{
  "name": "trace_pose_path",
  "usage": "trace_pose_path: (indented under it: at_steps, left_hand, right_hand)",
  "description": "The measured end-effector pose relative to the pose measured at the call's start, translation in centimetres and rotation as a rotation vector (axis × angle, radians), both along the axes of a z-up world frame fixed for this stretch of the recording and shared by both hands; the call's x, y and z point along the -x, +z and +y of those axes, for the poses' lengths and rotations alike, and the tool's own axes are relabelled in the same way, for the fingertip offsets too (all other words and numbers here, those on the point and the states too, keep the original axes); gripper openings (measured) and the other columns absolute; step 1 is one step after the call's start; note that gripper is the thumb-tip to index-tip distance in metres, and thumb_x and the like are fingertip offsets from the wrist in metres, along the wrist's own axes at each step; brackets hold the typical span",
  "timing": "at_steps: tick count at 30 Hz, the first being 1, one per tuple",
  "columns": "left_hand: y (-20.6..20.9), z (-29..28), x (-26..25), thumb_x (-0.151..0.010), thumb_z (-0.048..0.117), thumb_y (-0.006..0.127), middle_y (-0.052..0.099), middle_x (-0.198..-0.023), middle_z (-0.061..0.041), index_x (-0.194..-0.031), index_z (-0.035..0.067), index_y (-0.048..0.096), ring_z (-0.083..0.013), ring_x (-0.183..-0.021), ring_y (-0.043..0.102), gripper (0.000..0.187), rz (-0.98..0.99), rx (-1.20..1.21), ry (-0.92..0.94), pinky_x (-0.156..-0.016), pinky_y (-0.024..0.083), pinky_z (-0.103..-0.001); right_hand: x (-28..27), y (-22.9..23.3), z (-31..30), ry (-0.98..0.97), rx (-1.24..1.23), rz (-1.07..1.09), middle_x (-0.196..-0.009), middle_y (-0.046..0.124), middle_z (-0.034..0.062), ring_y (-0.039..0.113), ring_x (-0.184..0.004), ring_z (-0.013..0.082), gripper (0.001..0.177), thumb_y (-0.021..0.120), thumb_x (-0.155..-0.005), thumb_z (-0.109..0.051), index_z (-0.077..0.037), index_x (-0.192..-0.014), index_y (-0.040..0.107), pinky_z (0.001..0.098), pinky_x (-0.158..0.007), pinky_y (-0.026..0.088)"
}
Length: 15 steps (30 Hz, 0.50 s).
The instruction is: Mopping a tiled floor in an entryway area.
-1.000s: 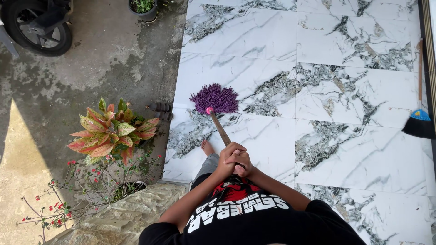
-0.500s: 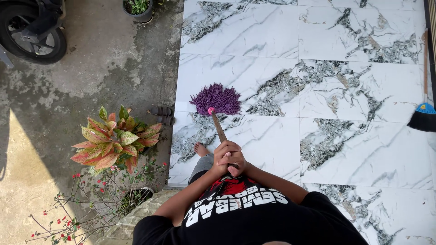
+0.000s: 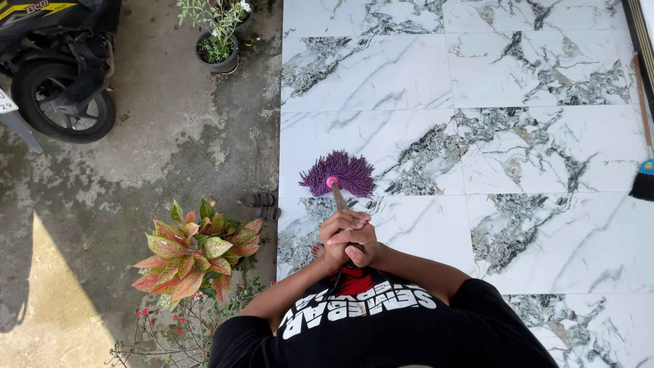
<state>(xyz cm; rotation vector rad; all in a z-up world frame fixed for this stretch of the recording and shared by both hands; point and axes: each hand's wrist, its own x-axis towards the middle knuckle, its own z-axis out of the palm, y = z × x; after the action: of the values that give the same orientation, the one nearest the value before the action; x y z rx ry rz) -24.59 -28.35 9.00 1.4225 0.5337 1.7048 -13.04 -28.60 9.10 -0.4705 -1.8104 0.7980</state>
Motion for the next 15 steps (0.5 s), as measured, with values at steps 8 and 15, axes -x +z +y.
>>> trace_pose_path:
  at_steps: [8,15]
  left_hand:
    - [-1.5,3.8,2.2,-0.085,0.008,0.072,0.065,-0.093,-0.015,-0.088,-0.004,0.062,-0.0324,-0.088,0.072,0.016,-0.051,-0.126,-0.056,-0.085,0.065,-0.050]
    - [-8.5,9.3,5.0,-0.099,0.022,0.052,0.073,-0.111,-0.015,-0.110,0.002,0.068,-0.0308,-0.099,0.073,0.027,0.373,-0.040,-0.295,-0.086,0.059,-0.038]
  right_hand:
    - [2.2,-4.5,2.7,0.007,-0.076,-0.089,-0.095,0.068,0.0133,0.069,-0.092,0.0195,0.035,0.048,-0.081,-0.019,0.000,-0.103,0.068,0.0335,-0.089,0.053]
    - [2.0,-13.4,6.3,-0.086,0.042,-0.150,-0.092,0.069,0.0147,0.068,-0.087,0.0257,0.035,0.055,-0.075,-0.021,-0.006,-0.101,0.073,0.0375,-0.080,0.055]
